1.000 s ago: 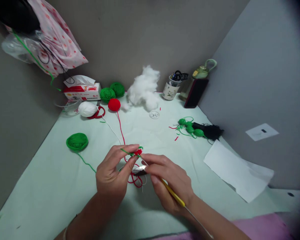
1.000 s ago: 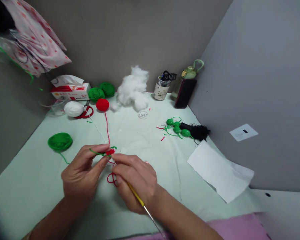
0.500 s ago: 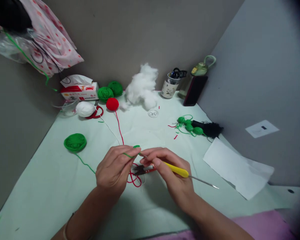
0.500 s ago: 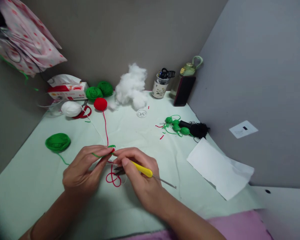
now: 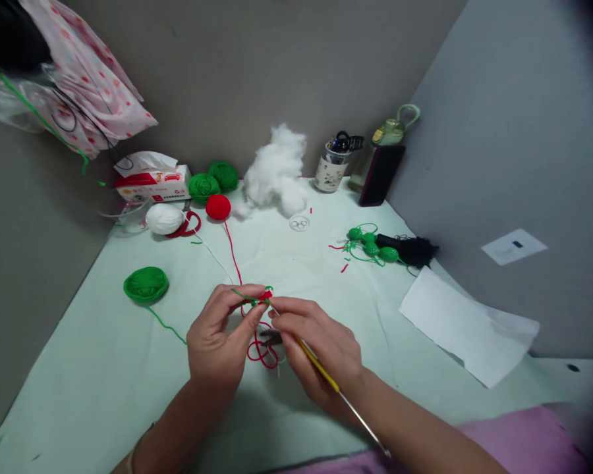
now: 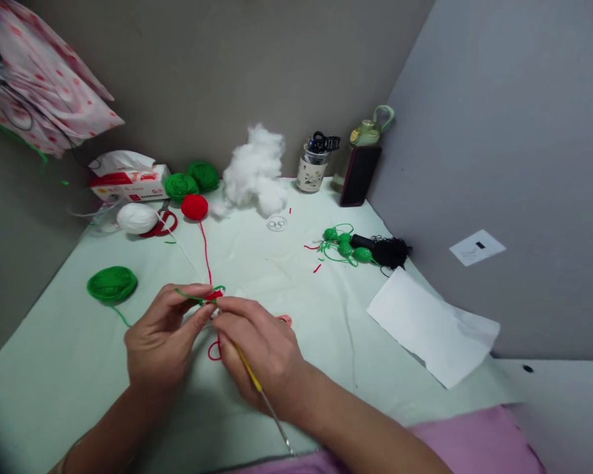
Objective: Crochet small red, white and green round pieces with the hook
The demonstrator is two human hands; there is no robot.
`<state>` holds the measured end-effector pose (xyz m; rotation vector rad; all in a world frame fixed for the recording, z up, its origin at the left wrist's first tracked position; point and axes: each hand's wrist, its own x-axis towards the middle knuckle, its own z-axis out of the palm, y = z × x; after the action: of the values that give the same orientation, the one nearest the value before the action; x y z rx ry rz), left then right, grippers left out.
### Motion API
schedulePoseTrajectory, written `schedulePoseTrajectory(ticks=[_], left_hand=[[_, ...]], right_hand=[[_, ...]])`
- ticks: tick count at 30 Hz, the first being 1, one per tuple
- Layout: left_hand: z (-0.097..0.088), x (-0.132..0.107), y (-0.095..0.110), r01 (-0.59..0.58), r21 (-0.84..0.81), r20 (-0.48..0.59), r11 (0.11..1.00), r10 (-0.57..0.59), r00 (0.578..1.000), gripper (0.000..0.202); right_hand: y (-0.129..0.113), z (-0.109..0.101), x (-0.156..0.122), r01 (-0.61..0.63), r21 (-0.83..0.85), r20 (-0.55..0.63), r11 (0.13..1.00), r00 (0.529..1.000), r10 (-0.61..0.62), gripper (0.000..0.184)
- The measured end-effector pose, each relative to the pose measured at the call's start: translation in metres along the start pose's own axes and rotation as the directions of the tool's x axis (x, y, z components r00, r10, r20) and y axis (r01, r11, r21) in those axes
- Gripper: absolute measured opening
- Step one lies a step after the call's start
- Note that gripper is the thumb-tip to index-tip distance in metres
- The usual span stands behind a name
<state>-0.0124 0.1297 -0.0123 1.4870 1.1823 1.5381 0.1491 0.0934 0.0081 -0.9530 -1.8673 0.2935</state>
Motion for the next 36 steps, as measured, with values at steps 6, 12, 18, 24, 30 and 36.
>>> schedulePoseTrajectory(ticks=[6,12,18,24,30,36], left_hand=[[0.004,0.004,0.011,0.342,-0.245,0.046,0.907,-0.342,0.939,0.016],[-0.001,0.003,0.008,0.341,-0.210,0.070,0.916,-0.334,0.940,0.019],[-0.003,0.006,0.007,0.379,-0.214,0.088,0.900,-0.368,0.926,0.024],[-0.003,0.004,0.014,0.412,-0.232,0.135,0.881,-0.391,0.911,0.030],[-0.010,0.011,0.017,0.636,-0.396,0.429,0.662,-0.479,0.766,0.036],[-0.018,0.024,0.022,0.794,-0.400,0.651,0.458,-0.468,0.598,0.040]], right_hand=[[0.012,0.006,-0.005,0.227,-0.233,0.042,0.946,0.974,-0.223,0.029],[0.007,-0.001,0.003,0.006,0.012,0.037,1.000,0.999,-0.006,0.025],[0.012,0.000,0.006,0.127,-0.116,0.062,0.985,0.991,-0.121,0.025],[0.018,0.006,0.006,0.339,-0.342,0.073,0.876,0.939,-0.335,0.025],[0.015,-0.011,0.010,0.376,-0.252,0.101,0.892,0.927,-0.362,0.031],[0.020,-0.016,0.001,0.247,-0.138,0.109,0.959,0.966,-0.233,0.038]])
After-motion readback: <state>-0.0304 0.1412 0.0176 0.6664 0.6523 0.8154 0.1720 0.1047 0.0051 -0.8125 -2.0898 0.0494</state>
